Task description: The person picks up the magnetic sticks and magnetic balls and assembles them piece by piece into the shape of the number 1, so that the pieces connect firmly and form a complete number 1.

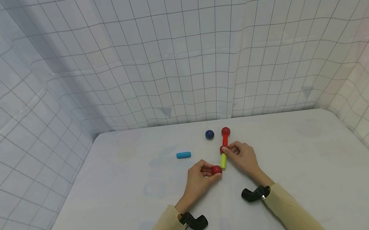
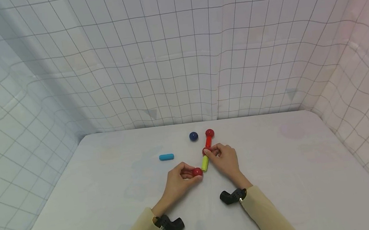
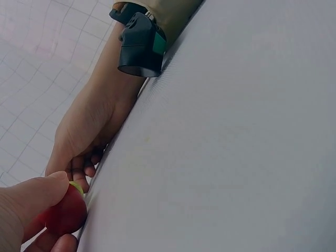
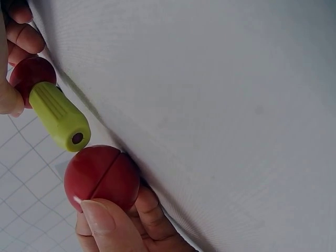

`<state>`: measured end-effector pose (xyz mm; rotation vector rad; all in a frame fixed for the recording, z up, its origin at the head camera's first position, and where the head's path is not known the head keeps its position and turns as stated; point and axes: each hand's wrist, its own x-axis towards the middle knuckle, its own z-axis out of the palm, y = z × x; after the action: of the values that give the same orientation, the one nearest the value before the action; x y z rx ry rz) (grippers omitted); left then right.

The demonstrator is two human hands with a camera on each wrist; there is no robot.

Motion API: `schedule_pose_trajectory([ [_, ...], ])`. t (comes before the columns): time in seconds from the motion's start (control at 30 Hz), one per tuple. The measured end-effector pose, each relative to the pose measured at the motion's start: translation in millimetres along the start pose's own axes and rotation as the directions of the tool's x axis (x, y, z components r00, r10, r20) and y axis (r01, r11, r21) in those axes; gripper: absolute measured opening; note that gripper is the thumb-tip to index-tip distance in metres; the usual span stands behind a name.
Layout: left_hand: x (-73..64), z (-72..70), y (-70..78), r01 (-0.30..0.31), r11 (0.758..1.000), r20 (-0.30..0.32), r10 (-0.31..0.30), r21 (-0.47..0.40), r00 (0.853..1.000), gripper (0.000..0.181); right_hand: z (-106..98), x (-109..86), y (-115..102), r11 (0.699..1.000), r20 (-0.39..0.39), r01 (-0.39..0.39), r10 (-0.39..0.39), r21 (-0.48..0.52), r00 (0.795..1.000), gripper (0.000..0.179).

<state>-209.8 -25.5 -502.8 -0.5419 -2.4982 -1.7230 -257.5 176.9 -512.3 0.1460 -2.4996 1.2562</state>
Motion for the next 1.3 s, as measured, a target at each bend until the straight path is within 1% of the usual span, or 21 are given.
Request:
schedule_pose_trajectory([
  [0.33,-2.0,3.7,-0.5,0.008,1.000,0.004,-0.008,-0.015,1.000,0.029,1.3,-0.3,1.6,1.000,0.000,0.000,0.000,0.002,1.000,0.028],
  [0.7,-3.5,7.0,3.2,-0.016,1.000,-0.001,0.016,-0.015,1.000,0.029,1.7,1.0,4.3,1.000,0.009,-0.004,0.004,0.003,1.000,0.028],
  [0.9,-4.5,9.5,2.9,-0.045,0.999,-0.005,0.045,-0.011,0.999,0.029,1.4,0.2,4.7,1.000,0.009,-0.008,0.008,0.004,1.000,0.028],
  [1.07,-5.0,10.2,3.9,-0.080,0.997,-0.012,0.080,0.005,0.997,0.029,0.9,-0.5,4.8,1.000,0.005,-0.005,0.005,0.004,1.000,0.029],
  [1.3,-4.8,10.0,4.2,-0.106,0.993,-0.018,0.107,0.041,0.994,0.031,1.2,0.3,3.8,1.000,0.008,-0.010,0.010,0.002,1.000,0.029],
])
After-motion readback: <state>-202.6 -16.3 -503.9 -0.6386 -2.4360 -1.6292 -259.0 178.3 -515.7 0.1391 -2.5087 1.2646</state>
